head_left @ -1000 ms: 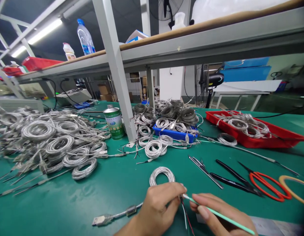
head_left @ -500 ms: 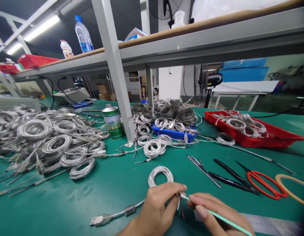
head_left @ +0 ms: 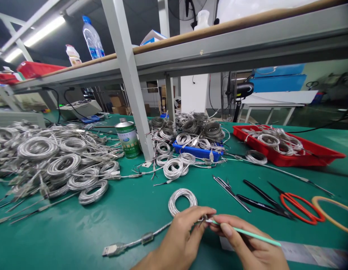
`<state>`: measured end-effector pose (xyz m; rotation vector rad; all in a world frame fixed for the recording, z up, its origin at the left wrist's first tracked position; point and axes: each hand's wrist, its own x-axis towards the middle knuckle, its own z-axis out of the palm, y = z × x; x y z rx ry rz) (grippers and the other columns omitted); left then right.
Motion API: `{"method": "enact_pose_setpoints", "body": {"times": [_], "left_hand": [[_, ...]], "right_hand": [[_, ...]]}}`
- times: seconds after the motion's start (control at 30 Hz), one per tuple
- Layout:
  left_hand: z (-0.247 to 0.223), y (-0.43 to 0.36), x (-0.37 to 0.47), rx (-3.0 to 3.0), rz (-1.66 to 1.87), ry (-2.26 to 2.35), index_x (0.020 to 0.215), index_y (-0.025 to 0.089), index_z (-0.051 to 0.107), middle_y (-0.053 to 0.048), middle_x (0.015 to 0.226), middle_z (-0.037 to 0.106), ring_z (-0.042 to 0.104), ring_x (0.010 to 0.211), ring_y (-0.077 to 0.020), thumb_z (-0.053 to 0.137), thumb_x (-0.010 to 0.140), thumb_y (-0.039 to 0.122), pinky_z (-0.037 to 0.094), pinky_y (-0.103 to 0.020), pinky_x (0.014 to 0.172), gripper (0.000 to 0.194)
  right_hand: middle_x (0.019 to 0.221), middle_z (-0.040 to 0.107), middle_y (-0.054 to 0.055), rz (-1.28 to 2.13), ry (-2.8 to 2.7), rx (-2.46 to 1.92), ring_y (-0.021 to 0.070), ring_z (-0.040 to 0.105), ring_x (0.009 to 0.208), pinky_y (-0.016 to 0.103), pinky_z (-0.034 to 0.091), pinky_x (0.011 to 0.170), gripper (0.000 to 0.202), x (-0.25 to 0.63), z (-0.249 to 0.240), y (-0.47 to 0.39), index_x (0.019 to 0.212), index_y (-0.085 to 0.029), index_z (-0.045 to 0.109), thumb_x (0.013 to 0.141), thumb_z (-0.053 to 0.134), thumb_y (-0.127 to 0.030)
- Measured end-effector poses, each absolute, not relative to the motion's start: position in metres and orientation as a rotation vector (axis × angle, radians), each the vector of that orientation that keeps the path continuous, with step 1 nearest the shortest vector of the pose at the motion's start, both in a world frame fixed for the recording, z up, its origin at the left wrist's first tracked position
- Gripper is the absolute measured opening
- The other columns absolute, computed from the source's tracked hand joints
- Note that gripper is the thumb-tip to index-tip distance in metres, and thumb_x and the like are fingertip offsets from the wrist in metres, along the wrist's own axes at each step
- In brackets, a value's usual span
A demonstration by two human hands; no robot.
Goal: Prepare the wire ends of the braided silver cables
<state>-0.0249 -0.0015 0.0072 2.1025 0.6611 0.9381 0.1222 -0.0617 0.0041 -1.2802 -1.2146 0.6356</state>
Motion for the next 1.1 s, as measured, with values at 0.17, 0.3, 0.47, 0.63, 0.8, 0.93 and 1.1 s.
{"method": "enact_pose_setpoints", "body": {"times": [0.17, 0.3, 0.47, 0.63, 0.8, 0.93, 1.1], "left_hand": [[0.008, -0.003, -0.023, 2.021, 0.923, 0.649, 0.106, 0.019, 0.058, -0.004, 0.110, 0.062, 0.053, 0.103, -0.0133, 0.043, 0.088, 0.013, 0.038, -0.019, 0.090, 0.024], [0.011, -0.002, -0.022, 1.959, 0.862, 0.619, 0.102, 0.019, 0.059, -0.005, 0.108, 0.061, 0.055, 0.095, -0.0138, 0.040, 0.089, 0.015, 0.040, -0.020, 0.084, 0.023], [0.014, -0.002, -0.022, 1.973, 0.764, 0.630, 0.100, 0.017, 0.058, -0.005, 0.094, 0.061, 0.052, 0.084, -0.0144, 0.038, 0.090, 0.019, 0.040, -0.022, 0.078, 0.022], [0.013, -0.001, -0.022, 1.990, 0.740, 0.629, 0.091, 0.014, 0.057, -0.005, 0.086, 0.058, 0.050, 0.080, -0.0143, 0.036, 0.091, 0.021, 0.039, -0.023, 0.076, 0.022], [0.017, -0.002, -0.024, 1.996, 0.754, 0.608, 0.090, 0.015, 0.059, -0.004, 0.088, 0.060, 0.051, 0.080, -0.0141, 0.037, 0.090, 0.019, 0.039, -0.022, 0.075, 0.022], [0.020, -0.004, -0.025, 1.982, 0.820, 0.592, 0.097, 0.019, 0.061, -0.003, 0.091, 0.061, 0.052, 0.082, -0.0138, 0.039, 0.090, 0.017, 0.039, -0.021, 0.077, 0.023], [0.018, -0.002, -0.025, 2.013, 0.864, 0.586, 0.097, 0.016, 0.062, -0.005, 0.087, 0.063, 0.055, 0.083, -0.0158, 0.044, 0.088, 0.017, 0.040, -0.023, 0.076, 0.021]], "right_hand": [[0.081, 0.073, 0.005, 0.655, -1.203, -1.288, 0.0220, 0.068, 0.072, 0.026, 0.057, 0.063, 0.017, 0.121, 0.011, -0.061, 0.077, -0.025, 0.074, 0.072, 0.061, -0.035], [0.085, 0.073, 0.006, 0.705, -1.194, -1.292, 0.0231, 0.067, 0.079, 0.026, 0.056, 0.068, 0.019, 0.122, 0.012, -0.060, 0.078, -0.024, 0.073, 0.073, 0.060, -0.036], [0.088, 0.072, 0.005, 0.708, -1.219, -1.276, 0.0216, 0.067, 0.079, 0.023, 0.055, 0.068, 0.018, 0.123, 0.010, -0.058, 0.083, -0.024, 0.072, 0.075, 0.060, -0.033], [0.080, 0.072, 0.002, 0.667, -1.187, -1.277, 0.0195, 0.068, 0.073, 0.020, 0.054, 0.061, 0.016, 0.122, 0.011, -0.060, 0.081, -0.025, 0.072, 0.076, 0.060, -0.033], [0.078, 0.071, 0.003, 0.644, -1.144, -1.272, 0.0200, 0.066, 0.071, 0.022, 0.052, 0.058, 0.017, 0.122, 0.016, -0.060, 0.072, -0.023, 0.072, 0.075, 0.059, -0.035], [0.074, 0.071, 0.002, 0.535, -1.133, -1.265, 0.0200, 0.064, 0.071, 0.022, 0.051, 0.057, 0.014, 0.119, 0.017, -0.062, 0.068, -0.025, 0.072, 0.073, 0.061, -0.033], [0.075, 0.071, 0.002, 0.414, -1.215, -1.168, 0.0198, 0.065, 0.069, 0.024, 0.053, 0.060, 0.012, 0.117, 0.015, -0.065, 0.072, -0.027, 0.072, 0.074, 0.060, -0.027]]}}
